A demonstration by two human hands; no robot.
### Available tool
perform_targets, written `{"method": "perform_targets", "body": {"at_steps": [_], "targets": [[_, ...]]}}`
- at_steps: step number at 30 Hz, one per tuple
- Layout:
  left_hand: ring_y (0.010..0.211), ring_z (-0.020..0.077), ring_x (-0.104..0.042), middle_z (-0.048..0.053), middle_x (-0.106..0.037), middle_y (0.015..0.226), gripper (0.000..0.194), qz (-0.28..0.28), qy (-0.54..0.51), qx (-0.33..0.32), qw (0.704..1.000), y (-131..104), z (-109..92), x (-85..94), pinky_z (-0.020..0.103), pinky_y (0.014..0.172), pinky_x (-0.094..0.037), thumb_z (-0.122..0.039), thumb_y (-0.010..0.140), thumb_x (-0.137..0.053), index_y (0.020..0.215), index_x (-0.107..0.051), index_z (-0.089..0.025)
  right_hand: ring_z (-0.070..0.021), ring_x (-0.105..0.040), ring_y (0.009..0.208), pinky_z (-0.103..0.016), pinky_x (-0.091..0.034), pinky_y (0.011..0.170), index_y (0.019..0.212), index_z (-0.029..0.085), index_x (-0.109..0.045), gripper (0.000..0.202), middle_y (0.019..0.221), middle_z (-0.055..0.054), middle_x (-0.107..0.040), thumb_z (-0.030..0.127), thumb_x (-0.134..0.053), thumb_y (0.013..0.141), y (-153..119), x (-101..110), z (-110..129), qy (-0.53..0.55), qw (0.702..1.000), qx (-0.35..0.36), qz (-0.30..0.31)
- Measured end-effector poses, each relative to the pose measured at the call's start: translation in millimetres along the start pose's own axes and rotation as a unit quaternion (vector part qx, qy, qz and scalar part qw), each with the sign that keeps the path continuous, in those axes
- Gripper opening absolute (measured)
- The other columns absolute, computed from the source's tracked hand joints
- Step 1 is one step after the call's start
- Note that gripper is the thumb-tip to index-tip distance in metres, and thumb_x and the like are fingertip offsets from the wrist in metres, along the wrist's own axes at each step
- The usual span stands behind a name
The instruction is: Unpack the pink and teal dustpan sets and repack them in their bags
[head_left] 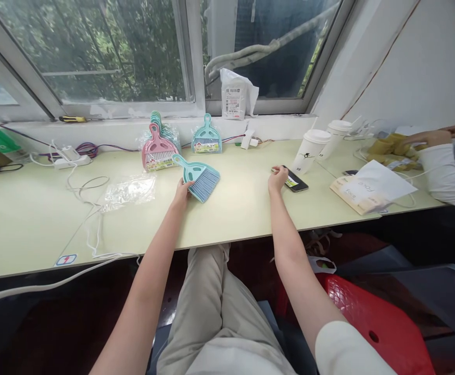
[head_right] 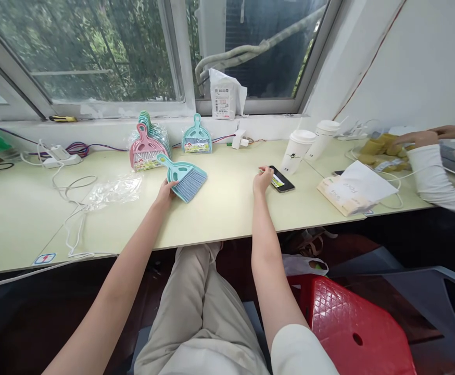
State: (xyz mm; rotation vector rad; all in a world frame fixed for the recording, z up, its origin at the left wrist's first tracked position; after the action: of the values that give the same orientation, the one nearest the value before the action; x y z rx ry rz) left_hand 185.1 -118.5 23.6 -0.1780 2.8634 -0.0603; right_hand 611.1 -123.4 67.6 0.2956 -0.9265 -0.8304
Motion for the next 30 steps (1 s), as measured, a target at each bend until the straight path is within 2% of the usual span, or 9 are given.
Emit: {"method": "perform_targets", "body": {"at_steps": [3, 5, 9, 12, 17, 21, 24, 27, 30], "targets": [[0.073, 0.0142, -0.059, 0.001, -0.06, 0.086, 0.032, -0.007, 0.005, -0.006, 1.0, 1, -1, 5.0, 0.024, 0.06, -0.048, -0.019, 0.065, -0.063, 0.096, -0.055, -0.024, -0.0276, -0.044, 0.12, -0.047, -0.034, 0.098, 0.115, 0.012, -0.057, 0.042, 0.126, -0.02, -0.05, 0.009, -0.033, 0.081, -5, 5, -20, -0.073, 0.995, -0.064, -0.017], [0.074, 0.0145, -0.059, 0.001, -0.059, 0.087, 0.031, -0.012, 0.004, -0.008, 1.0, 2, 0, 8.2, 0.025, 0.061, -0.048, -0.019, 0.066, -0.063, 0.095, -0.055, -0.025, -0.0301, -0.039, 0.127, -0.052, -0.03, 0.101, 0.119, 0.011, -0.057, 0.039, 0.134, -0.021, -0.047, 0.014, -0.039, 0.084, -10, -13, -10, -0.101, 0.993, -0.031, 0.055], [0.073, 0.0142, -0.059, 0.0, -0.059, 0.085, 0.03, -0.029, -0.002, -0.01, 1.0, 6, -1, 14.3, 0.025, 0.06, -0.049, -0.02, 0.065, -0.064, 0.093, -0.054, -0.025, -0.0241, -0.053, 0.114, -0.042, -0.034, 0.102, 0.109, 0.011, -0.064, 0.033, 0.121, -0.016, -0.062, 0.018, -0.041, 0.087, -40, -60, 52, 0.003, 0.959, 0.123, 0.256], [0.075, 0.0144, -0.06, 0.0, -0.059, 0.085, 0.03, -0.054, -0.006, -0.012, 0.998, 9, -3, 21.1, 0.024, 0.059, -0.049, -0.02, 0.064, -0.063, 0.092, -0.054, -0.025, -0.0195, -0.06, 0.103, -0.032, -0.041, 0.097, 0.104, 0.015, -0.067, 0.033, 0.11, -0.01, -0.069, 0.027, -0.04, 0.091, -74, -73, 106, 0.105, 0.914, 0.204, 0.336], [0.076, 0.015, -0.06, 0.0, -0.058, 0.088, 0.031, -0.076, -0.031, -0.003, 0.997, 11, -2, 28.7, 0.025, 0.061, -0.05, -0.02, 0.063, -0.063, 0.092, -0.052, -0.026, -0.0255, -0.041, 0.132, -0.054, -0.018, 0.112, 0.126, 0.02, -0.056, 0.038, 0.14, -0.009, -0.05, 0.029, -0.043, 0.092, -102, -79, 133, 0.022, 0.931, 0.194, 0.309], [0.078, 0.0158, -0.06, 0.0, -0.058, 0.09, 0.037, -0.073, -0.056, 0.007, 0.996, 9, -1, 27.2, 0.029, 0.066, -0.051, -0.02, 0.064, -0.063, 0.097, -0.049, -0.027, -0.0285, -0.021, 0.143, -0.065, -0.004, 0.11, 0.138, 0.017, -0.044, 0.045, 0.153, -0.013, -0.03, 0.034, -0.035, 0.096, -120, -93, 130, -0.023, 0.908, 0.195, 0.369], [0.083, 0.017, -0.061, 0.001, -0.058, 0.093, 0.038, -0.059, -0.059, 0.019, 0.996, 5, 1, 22.1, 0.032, 0.071, -0.053, -0.019, 0.065, -0.064, 0.098, -0.047, -0.027, -0.026, -0.031, 0.139, -0.061, -0.004, 0.112, 0.133, 0.018, -0.05, 0.041, 0.15, -0.013, -0.037, 0.032, -0.038, 0.096, -115, -92, 128, -0.003, 0.913, 0.198, 0.357], [0.087, 0.0171, -0.061, 0.001, -0.058, 0.097, 0.041, -0.02, -0.059, 0.021, 0.998, 0, 2, 10.3, 0.033, 0.074, -0.053, -0.016, 0.065, -0.064, 0.1, -0.047, -0.026, -0.024, -0.051, 0.123, -0.055, -0.006, 0.114, 0.119, 0.021, -0.062, 0.032, 0.13, -0.01, -0.06, 0.031, -0.045, 0.093, -98, -81, 124, 0.01, 0.935, 0.178, 0.305], [0.092, 0.0164, -0.061, 0.002, -0.059, 0.104, 0.046, 0.025, -0.076, 0.006, 0.997, -7, 2, -6.9, 0.033, 0.08, -0.053, -0.013, 0.063, -0.066, 0.103, -0.048, -0.025, -0.0235, -0.059, 0.11, -0.047, -0.025, 0.109, 0.117, 0.02, -0.063, 0.037, 0.116, -0.01, -0.067, 0.039, -0.044, 0.093, -78, -61, 120, 0.077, 0.964, 0.108, 0.231]]}}
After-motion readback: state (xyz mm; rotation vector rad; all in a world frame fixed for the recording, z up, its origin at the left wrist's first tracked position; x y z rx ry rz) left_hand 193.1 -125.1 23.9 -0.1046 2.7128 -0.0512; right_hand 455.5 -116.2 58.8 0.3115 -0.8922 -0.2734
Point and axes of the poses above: each hand's wrist, its own y-axis towards the middle knuckle, its own x-axis out of the back of the hand, z = x × y, the point moved 10 cm from there along y, towards the middle knuckle
